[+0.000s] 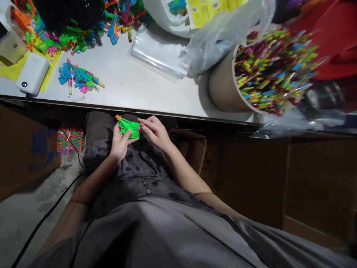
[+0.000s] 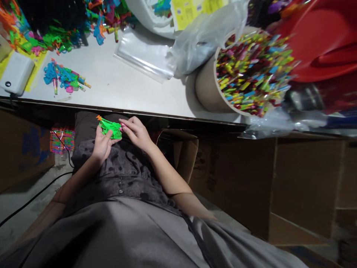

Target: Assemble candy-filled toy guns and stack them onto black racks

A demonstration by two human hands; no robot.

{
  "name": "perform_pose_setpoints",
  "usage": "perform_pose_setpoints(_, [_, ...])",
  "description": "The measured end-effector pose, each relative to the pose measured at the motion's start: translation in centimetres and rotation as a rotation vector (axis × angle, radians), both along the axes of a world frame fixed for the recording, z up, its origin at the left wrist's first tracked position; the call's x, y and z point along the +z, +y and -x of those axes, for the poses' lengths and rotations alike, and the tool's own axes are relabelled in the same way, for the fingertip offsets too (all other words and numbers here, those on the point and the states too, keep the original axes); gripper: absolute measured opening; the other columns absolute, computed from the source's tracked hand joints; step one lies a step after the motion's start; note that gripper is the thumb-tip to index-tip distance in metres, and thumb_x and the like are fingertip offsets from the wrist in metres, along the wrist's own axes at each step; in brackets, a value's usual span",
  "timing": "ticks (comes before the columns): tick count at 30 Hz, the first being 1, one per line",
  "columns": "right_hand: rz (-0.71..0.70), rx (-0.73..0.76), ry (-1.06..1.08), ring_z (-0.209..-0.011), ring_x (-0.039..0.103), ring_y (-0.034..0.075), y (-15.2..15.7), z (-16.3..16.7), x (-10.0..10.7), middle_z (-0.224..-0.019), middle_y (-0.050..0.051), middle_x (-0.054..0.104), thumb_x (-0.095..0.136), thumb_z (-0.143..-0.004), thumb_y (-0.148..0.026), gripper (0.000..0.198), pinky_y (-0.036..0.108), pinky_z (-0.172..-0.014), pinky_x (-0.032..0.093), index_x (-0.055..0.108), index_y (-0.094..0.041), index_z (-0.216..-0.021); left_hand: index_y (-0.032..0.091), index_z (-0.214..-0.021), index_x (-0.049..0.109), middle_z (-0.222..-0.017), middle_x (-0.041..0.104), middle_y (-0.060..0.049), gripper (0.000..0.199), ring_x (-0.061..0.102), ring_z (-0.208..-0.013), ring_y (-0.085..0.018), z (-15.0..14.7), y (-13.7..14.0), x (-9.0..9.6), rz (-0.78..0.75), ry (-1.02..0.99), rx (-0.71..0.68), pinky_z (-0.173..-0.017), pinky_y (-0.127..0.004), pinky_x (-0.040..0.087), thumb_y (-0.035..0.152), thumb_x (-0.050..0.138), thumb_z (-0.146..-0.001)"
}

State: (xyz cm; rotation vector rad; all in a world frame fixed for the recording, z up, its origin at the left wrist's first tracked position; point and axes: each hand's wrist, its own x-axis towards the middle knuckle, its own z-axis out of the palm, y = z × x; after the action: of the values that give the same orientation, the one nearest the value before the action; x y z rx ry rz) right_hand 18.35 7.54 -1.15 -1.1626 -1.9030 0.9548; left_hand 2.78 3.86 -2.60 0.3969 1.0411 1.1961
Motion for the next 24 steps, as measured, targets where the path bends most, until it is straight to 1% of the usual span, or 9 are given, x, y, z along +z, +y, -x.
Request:
perform_pose_setpoints(5, [-0.066,0.031,-0.006,-0.082,0.051,0.015,-0.3,-0.5,0.0,-0.085,0.004,0.051,0.042,-0.093,-0.036,0.035,0.033,-0.074,0.047,0.057,-0.026,-0.124,0.028,-0.113,0.041,-0.108,0.061,-0.002,0.054,0.063,-0.100,-0.020,-0.3,-0.2,0.1,0.003,0.002,0.010,-0.085,-0.041,0.054,0.041,0.072,-0.070])
perform_pose_setpoints(9, [-0.143,0.090,-0.088,-0.080,0.051,0.016,-0.5,-0.8,0.3,-0.085,0.005,0.051,0.040,-0.094,-0.033,0.037,0.033,-0.072,0.047,0.054,-0.026,-0.128,0.028,-0.109,0.041,-0.103,0.060,-0.001,0.053,0.064,-0.092,-0.017,-0.7,-0.5,0.4,0.007,-0.005,0.025,-0.078,-0.034,0.057,0.042,0.073,-0.069])
perform_pose_setpoints(12, [-0.168,0.115,-0.159,-0.081,0.051,0.017,-0.6,-1.0,0.5,-0.086,0.006,0.052,0.037,-0.094,-0.032,0.039,0.034,-0.071,0.048,0.051,-0.026,-0.131,0.028,-0.109,0.041,-0.101,0.059,0.000,0.051,0.063,-0.086,-0.014,-1.3,-0.7,0.6,0.012,0.001,0.040,-0.074,-0.030,0.058,0.042,0.071,-0.070])
perform_pose_setpoints(15, [-0.195,0.133,-0.177,-0.082,0.051,0.017,-0.7,-1.2,0.6,-0.086,0.007,0.053,0.036,-0.095,-0.031,0.041,0.035,-0.073,0.047,0.048,-0.027,-0.133,0.028,-0.108,0.041,-0.099,0.059,0.001,0.051,0.063,-0.080,-0.012,-1.9,-1.0,0.8,0.014,-0.002,0.062,-0.071,-0.028,0.058,0.042,0.071,-0.070])
perform_pose_setpoints(20, [-0.174,0.173,-0.209,-0.085,0.052,0.017,-0.4,-1.5,0.1,-0.090,0.007,0.054,0.035,-0.095,-0.032,0.043,0.036,-0.077,0.047,0.044,-0.026,-0.136,0.027,-0.105,0.042,-0.098,0.059,0.000,0.049,0.062,-0.079,-0.011,-1.9,-0.7,0.6,0.017,0.030,0.052,-0.069,-0.026,0.057,0.042,0.071,-0.070])
perform_pose_setpoints(24, [-0.135,0.170,-0.227,-0.089,0.052,0.017,0.4,-1.3,0.0,-0.094,0.008,0.056,0.036,-0.095,-0.033,0.042,0.035,-0.082,0.047,0.045,-0.024,-0.135,0.026,-0.104,0.043,-0.100,0.061,0.000,0.045,0.064,-0.082,-0.012,-1.0,0.3,0.7,-0.025,0.056,0.013,-0.073,-0.029,0.057,0.038,0.071,-0.071])
